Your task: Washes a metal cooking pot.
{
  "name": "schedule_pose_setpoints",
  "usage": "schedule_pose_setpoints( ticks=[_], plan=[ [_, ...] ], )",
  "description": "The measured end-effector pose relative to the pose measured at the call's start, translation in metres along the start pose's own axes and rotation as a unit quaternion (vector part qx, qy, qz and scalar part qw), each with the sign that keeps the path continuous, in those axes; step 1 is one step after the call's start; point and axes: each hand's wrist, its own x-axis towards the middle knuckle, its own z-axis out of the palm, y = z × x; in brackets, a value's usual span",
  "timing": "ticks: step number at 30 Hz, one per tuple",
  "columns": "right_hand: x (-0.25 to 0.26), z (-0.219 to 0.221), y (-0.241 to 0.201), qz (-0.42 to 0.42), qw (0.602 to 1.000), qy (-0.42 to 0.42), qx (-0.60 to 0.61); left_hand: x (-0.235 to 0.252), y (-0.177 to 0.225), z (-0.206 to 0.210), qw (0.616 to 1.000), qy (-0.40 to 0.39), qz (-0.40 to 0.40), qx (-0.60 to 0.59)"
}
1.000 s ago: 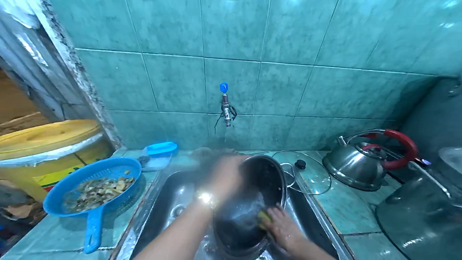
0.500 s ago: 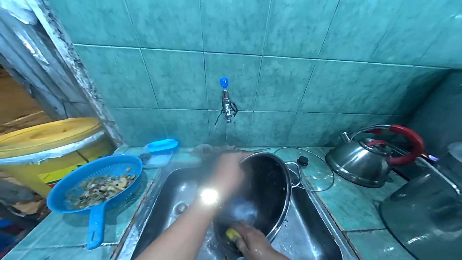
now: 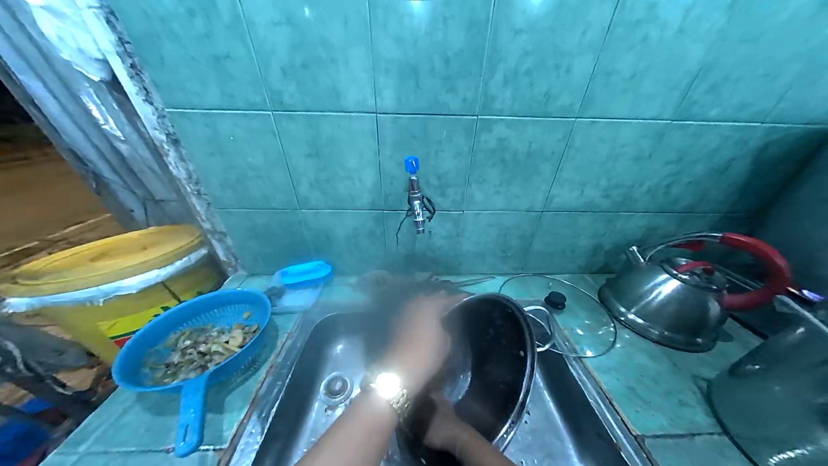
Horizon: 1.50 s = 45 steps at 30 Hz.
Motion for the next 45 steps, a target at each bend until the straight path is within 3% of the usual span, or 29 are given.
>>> schedule_pose_setpoints(
  ticks=[2, 5, 7, 9, 11, 13, 15, 20, 23, 24, 25, 27, 29, 30, 32, 34, 36, 41, 45],
  plan=[
    [-0.012, 0.001, -0.012, -0.042, 0.987, 0.012, 0.158, 0.003, -0.008, -0.004, 1.000, 0.018, -0.007, 0.001],
    [-0.045, -0.005, -0.017, -0.148, 0.921, 0.015, 0.360, 0.006, -0.013, -0.014, 0.999, 0.024, -0.031, -0.004],
    [-0.063, -0.009, -0.019, -0.226, 0.902, 0.035, 0.365, 0.011, -0.011, -0.018, 0.999, 0.005, -0.054, -0.004],
    [-0.072, -0.011, -0.025, -0.236, 0.922, 0.082, 0.295, 0.019, -0.011, -0.020, 0.996, -0.013, -0.075, -0.046],
    [-0.084, -0.014, -0.041, -0.225, 0.922, 0.157, 0.272, 0.028, -0.021, -0.017, 0.982, 0.004, -0.067, -0.178],
    [-0.093, -0.020, -0.058, -0.210, 0.893, 0.218, 0.332, 0.025, -0.029, -0.018, 0.936, 0.055, -0.034, -0.346],
    [-0.094, -0.034, -0.070, -0.203, 0.847, 0.240, 0.429, 0.002, -0.024, -0.025, 0.900, 0.101, -0.018, -0.423],
    [-0.081, -0.071, -0.091, -0.162, 0.714, 0.218, 0.645, -0.063, -0.033, 0.008, 0.939, 0.114, 0.043, -0.321],
    [-0.075, -0.062, -0.096, -0.160, 0.603, 0.162, 0.764, -0.059, -0.036, 0.030, 0.958, 0.136, 0.041, -0.249],
    [-0.073, -0.057, -0.097, -0.142, 0.583, 0.153, 0.785, -0.052, -0.036, 0.032, 0.961, 0.146, 0.039, -0.230],
    [-0.072, -0.049, -0.094, -0.128, 0.596, 0.144, 0.780, -0.044, -0.036, 0.030, 0.966, 0.145, 0.039, -0.208],
    [-0.065, -0.025, -0.077, -0.122, 0.713, 0.115, 0.680, -0.034, -0.029, 0.022, 0.979, 0.119, 0.028, -0.165],
    [-0.049, -0.009, -0.041, -0.135, 0.870, 0.070, 0.469, -0.025, -0.021, 0.017, 0.987, 0.088, 0.021, -0.131],
    [-0.035, -0.006, -0.018, -0.141, 0.929, 0.061, 0.336, -0.021, -0.015, 0.015, 0.991, 0.070, 0.017, -0.115],
    [-0.007, -0.010, 0.024, -0.087, 0.994, 0.026, 0.066, -0.014, -0.004, 0.012, 0.997, 0.031, 0.005, -0.074],
    [0.011, -0.026, 0.048, -0.032, 0.991, 0.001, -0.127, -0.006, 0.004, 0.008, 0.999, -0.008, 0.007, -0.032],
    [0.020, -0.036, 0.059, 0.015, 0.978, 0.020, -0.205, -0.001, 0.008, 0.009, 0.999, -0.035, 0.019, -0.021],
    [0.021, -0.013, 0.049, 0.056, 0.988, 0.089, -0.111, 0.004, 0.018, 0.022, 0.998, -0.033, 0.050, -0.030],
    [0.013, 0.002, 0.024, -0.002, 0.995, 0.103, 0.016, 0.013, 0.031, 0.025, 0.996, -0.056, 0.063, -0.010]
  ],
)
